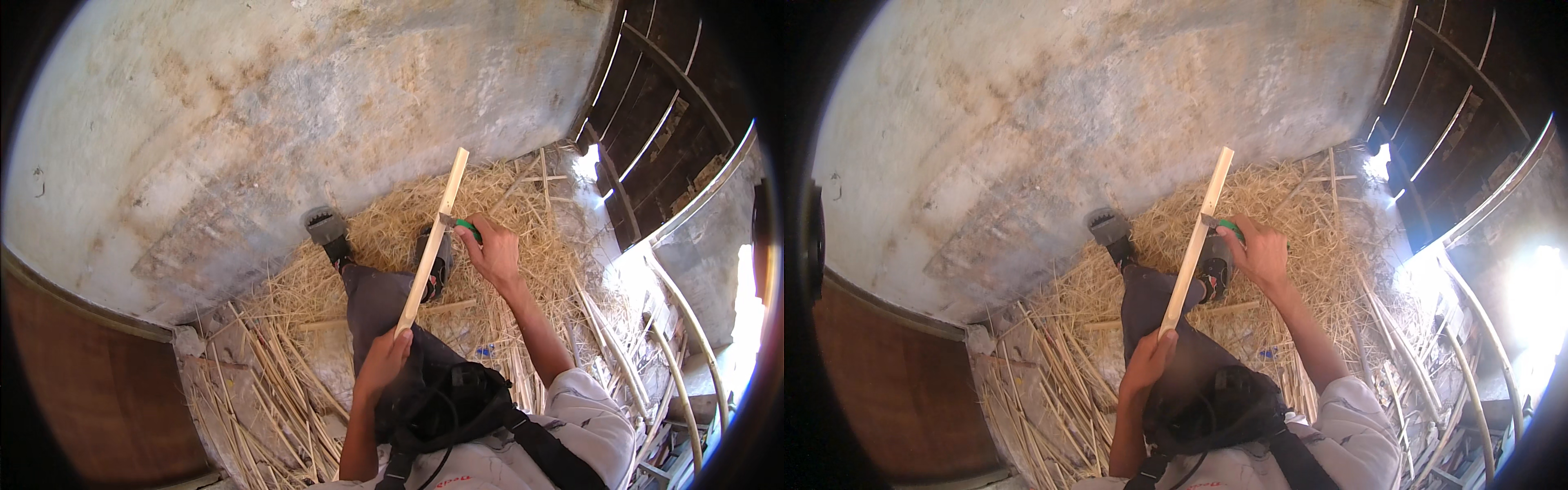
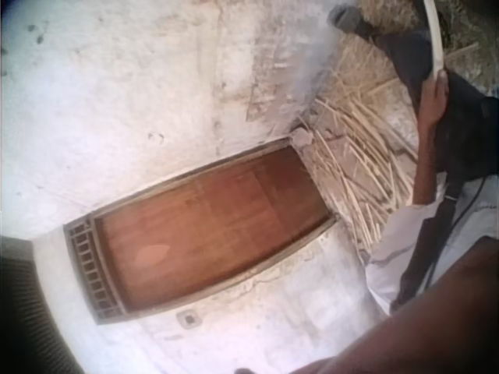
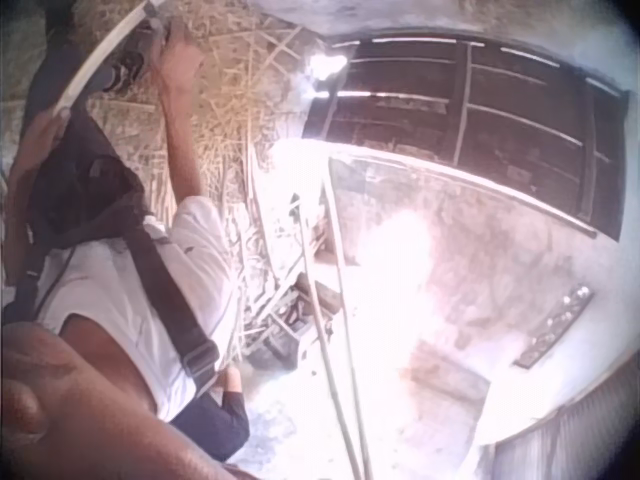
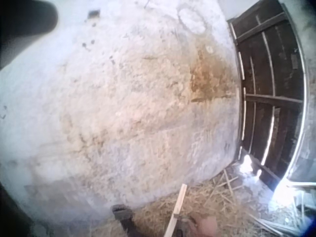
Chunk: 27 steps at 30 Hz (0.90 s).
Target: The person shaves a thin wooden strip using a green utility knife by hand while standing over straw.
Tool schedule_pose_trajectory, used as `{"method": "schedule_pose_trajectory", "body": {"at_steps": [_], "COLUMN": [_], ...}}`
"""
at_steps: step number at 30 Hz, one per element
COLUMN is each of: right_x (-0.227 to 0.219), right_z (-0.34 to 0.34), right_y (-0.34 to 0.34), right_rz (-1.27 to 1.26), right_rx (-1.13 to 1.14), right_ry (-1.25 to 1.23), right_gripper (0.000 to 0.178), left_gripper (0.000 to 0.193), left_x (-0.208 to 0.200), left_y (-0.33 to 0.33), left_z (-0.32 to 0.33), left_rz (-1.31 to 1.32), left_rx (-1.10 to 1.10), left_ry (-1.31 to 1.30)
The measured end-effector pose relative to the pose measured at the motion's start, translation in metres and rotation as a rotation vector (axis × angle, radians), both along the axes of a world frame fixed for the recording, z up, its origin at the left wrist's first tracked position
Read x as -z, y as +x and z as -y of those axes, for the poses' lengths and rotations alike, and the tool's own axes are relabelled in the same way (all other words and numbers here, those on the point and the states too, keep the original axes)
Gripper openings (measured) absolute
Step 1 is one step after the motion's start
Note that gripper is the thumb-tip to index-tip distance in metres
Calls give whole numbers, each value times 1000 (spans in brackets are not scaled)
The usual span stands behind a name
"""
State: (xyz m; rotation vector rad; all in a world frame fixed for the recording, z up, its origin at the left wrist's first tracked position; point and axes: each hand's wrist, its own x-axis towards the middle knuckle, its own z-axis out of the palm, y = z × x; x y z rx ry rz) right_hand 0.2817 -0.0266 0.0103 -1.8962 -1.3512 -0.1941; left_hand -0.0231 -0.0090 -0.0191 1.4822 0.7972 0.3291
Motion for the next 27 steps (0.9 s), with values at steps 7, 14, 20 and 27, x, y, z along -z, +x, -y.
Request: {"method": "schedule_pose_trajectory", "body": {"at_steps": [7,14,20,27], "right_x": [23,27,17,-10], "right_z": [31,49,27,5], "right_y": [-59,-88,-50,-6], "right_rz": [14,36,53,-6], "right_rx": [-416,-422,-166,-74], "right_ry": [39,-21,45,-26], "right_gripper": [23,23,24,24], "left_gripper": [30,29,33,32], "left_x": [-7,-3,8,3], "left_y": [5,2,-3,2], "left_z": [1,0,-1,0], "left_rz": [86,71,-21,18], "left_rx": [-31,-29,-6,0], "left_ry": [-123,-78,7,15]}}
